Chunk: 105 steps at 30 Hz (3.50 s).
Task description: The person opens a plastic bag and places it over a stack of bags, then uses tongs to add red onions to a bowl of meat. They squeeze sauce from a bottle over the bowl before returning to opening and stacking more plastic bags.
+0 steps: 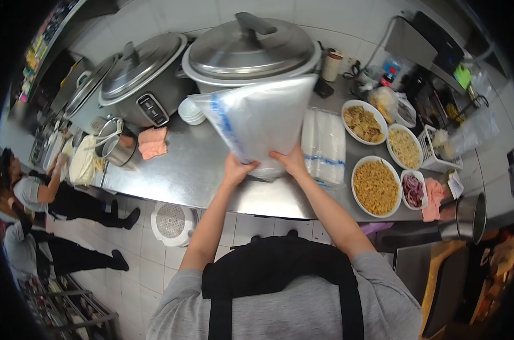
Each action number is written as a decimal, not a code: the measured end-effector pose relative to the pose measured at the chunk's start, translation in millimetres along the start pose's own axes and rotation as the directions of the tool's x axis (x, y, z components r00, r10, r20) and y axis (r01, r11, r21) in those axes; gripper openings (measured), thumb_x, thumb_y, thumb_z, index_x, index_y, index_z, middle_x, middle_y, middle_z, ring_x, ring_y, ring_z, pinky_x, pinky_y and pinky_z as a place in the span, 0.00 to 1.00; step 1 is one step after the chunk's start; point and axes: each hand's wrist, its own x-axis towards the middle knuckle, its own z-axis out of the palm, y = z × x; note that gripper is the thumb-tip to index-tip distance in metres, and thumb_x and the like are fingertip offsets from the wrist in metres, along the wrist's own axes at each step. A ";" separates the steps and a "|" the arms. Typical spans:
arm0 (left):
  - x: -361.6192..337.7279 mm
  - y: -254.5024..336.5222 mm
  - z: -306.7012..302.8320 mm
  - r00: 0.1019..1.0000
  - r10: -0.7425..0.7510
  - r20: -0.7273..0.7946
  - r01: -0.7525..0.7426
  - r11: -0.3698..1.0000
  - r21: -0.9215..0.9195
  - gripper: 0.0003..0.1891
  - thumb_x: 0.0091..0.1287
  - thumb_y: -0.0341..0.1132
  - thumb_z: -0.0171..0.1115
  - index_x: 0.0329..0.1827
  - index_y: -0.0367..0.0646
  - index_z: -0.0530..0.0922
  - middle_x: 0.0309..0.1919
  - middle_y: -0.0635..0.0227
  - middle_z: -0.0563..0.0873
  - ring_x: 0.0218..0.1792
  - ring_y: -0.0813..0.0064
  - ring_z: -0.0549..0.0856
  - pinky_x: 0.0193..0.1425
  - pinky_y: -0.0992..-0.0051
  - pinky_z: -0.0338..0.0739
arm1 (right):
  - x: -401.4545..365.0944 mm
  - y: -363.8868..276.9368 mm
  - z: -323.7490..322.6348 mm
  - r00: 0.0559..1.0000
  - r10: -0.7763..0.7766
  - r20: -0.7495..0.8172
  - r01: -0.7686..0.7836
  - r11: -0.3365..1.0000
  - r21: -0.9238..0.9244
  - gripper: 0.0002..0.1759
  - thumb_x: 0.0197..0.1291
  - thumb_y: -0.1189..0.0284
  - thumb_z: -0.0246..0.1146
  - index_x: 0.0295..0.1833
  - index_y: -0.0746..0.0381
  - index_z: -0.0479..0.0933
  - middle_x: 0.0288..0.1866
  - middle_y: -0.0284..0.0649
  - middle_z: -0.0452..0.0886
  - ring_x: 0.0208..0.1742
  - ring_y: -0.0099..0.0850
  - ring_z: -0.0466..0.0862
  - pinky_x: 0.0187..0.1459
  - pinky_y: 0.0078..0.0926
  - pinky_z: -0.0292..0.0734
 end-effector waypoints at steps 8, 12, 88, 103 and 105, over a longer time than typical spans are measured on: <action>-27.3 -20.8 -35.5 0.959 0.237 -0.155 -0.167 0.917 0.363 0.21 0.53 0.33 0.68 0.49 0.36 0.74 0.45 0.58 0.79 0.46 0.59 0.78 0.50 0.68 0.70 | -22.2 -39.3 -50.2 0.986 -0.167 0.020 0.165 0.941 -0.296 0.26 0.45 0.72 0.68 0.51 0.67 0.71 0.48 0.51 0.76 0.54 0.45 0.74 0.56 0.33 0.68; -73.0 -7.9 -38.7 0.963 0.205 -0.178 -0.125 0.916 0.381 0.17 0.56 0.29 0.63 0.49 0.38 0.76 0.45 0.60 0.79 0.46 0.65 0.77 0.49 0.70 0.70 | -69.9 -72.7 -211.1 0.878 0.012 -0.478 -0.114 0.976 -0.186 0.15 0.52 0.77 0.60 0.49 0.63 0.75 0.45 0.44 0.78 0.49 0.35 0.77 0.51 0.29 0.71; -34.3 210.6 51.8 0.793 0.164 0.587 0.036 0.949 -0.313 0.14 0.57 0.37 0.66 0.41 0.38 0.79 0.18 0.74 0.78 0.15 0.86 0.74 0.17 0.82 0.66 | -22.3 -200.9 -139.7 0.868 0.045 0.494 -0.217 0.930 0.298 0.12 0.48 0.80 0.66 0.39 0.65 0.73 0.28 0.33 0.78 0.26 0.18 0.78 0.26 0.17 0.73; -37.8 121.3 -77.3 0.990 -0.110 -0.087 0.092 0.978 -0.185 0.10 0.60 0.36 0.64 0.37 0.37 0.79 0.24 0.74 0.79 0.24 0.87 0.73 0.27 0.84 0.66 | -47.1 -119.5 -14.2 0.708 0.178 0.683 -0.531 0.773 0.348 0.10 0.55 0.67 0.66 0.33 0.64 0.78 0.24 0.33 0.79 0.22 0.18 0.76 0.25 0.14 0.71; -42.8 130.6 -80.8 0.940 0.100 -0.326 -0.120 0.992 -0.043 0.14 0.58 0.34 0.66 0.43 0.37 0.77 0.33 0.70 0.81 0.32 0.83 0.75 0.36 0.80 0.70 | -40.0 -119.0 -12.6 0.761 0.145 0.632 -0.474 0.790 0.389 0.09 0.52 0.70 0.68 0.30 0.62 0.76 0.21 0.31 0.77 0.19 0.17 0.73 0.21 0.14 0.68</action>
